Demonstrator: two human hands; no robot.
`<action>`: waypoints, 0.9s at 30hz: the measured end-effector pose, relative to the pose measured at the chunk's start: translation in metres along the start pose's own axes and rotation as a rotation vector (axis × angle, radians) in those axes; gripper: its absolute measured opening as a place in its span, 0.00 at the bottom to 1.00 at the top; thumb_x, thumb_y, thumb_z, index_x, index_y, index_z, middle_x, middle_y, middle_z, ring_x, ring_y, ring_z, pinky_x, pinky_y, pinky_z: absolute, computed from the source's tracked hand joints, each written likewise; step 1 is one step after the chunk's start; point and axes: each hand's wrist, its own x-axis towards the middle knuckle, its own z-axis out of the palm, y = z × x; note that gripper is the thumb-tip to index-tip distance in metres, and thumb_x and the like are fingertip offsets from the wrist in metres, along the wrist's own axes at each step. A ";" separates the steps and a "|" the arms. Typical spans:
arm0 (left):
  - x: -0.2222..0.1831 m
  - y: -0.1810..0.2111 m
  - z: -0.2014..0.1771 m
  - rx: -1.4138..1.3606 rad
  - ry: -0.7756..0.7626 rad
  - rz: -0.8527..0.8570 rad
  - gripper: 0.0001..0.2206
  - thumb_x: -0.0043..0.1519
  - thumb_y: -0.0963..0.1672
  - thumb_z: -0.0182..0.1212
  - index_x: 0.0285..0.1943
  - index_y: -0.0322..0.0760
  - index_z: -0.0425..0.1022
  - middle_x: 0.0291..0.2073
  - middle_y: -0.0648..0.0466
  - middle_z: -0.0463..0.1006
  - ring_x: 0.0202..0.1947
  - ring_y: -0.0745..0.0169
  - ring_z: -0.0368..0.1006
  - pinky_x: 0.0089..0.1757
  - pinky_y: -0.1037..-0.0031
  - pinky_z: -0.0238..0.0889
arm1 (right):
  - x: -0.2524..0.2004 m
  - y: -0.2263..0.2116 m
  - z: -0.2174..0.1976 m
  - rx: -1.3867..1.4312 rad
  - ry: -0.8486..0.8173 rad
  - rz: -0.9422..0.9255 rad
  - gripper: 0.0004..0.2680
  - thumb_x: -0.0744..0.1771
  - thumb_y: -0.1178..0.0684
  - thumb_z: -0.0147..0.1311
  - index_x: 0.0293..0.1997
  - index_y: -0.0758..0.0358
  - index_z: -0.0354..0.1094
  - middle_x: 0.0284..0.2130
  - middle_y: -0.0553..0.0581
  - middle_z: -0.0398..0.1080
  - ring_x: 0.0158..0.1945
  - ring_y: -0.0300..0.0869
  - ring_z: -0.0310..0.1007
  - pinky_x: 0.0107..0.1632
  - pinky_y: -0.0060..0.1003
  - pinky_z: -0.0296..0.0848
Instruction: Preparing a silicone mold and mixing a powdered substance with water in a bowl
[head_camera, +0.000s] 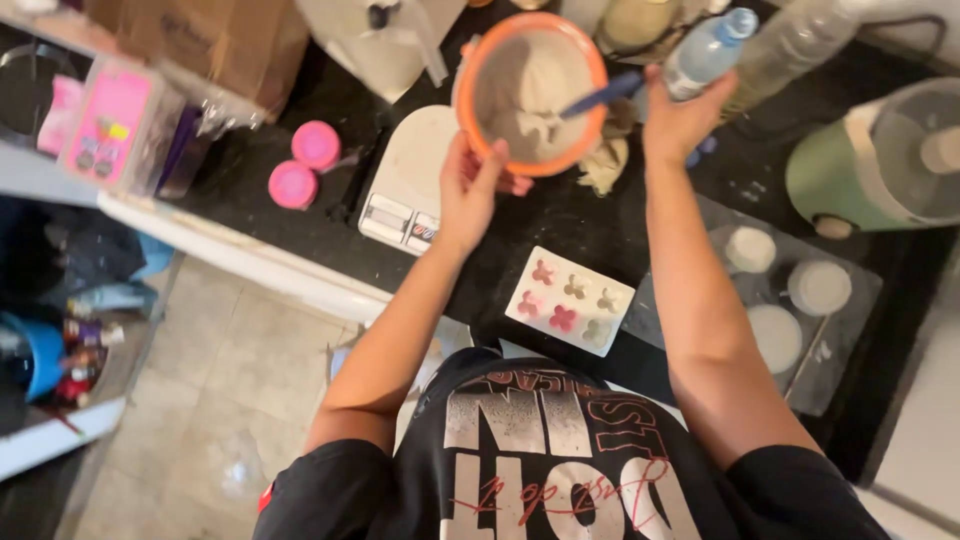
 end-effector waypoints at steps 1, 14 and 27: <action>-0.013 0.009 0.000 -0.002 0.023 0.006 0.10 0.67 0.44 0.59 0.41 0.39 0.60 0.21 0.45 0.75 0.21 0.55 0.80 0.26 0.72 0.77 | 0.004 0.019 0.014 0.008 -0.022 -0.005 0.30 0.58 0.42 0.81 0.57 0.56 0.59 0.46 0.58 0.80 0.47 0.46 0.82 0.50 0.41 0.75; -0.090 0.063 0.004 -0.078 0.155 -0.079 0.14 0.66 0.43 0.60 0.33 0.41 0.57 0.15 0.50 0.69 0.20 0.52 0.80 0.21 0.75 0.71 | 0.022 -0.217 -0.159 0.262 -0.328 -0.702 0.35 0.64 0.75 0.75 0.73 0.62 0.51 0.59 0.74 0.65 0.62 0.63 0.68 0.68 0.56 0.69; -0.109 0.097 0.022 -0.138 0.161 -0.026 0.16 0.64 0.42 0.62 0.30 0.44 0.54 0.14 0.52 0.68 0.19 0.54 0.80 0.18 0.76 0.71 | 0.004 -0.275 -0.240 -0.199 -0.743 -1.037 0.27 0.62 0.60 0.70 0.71 0.79 0.72 0.53 0.75 0.74 0.54 0.61 0.74 0.58 0.54 0.70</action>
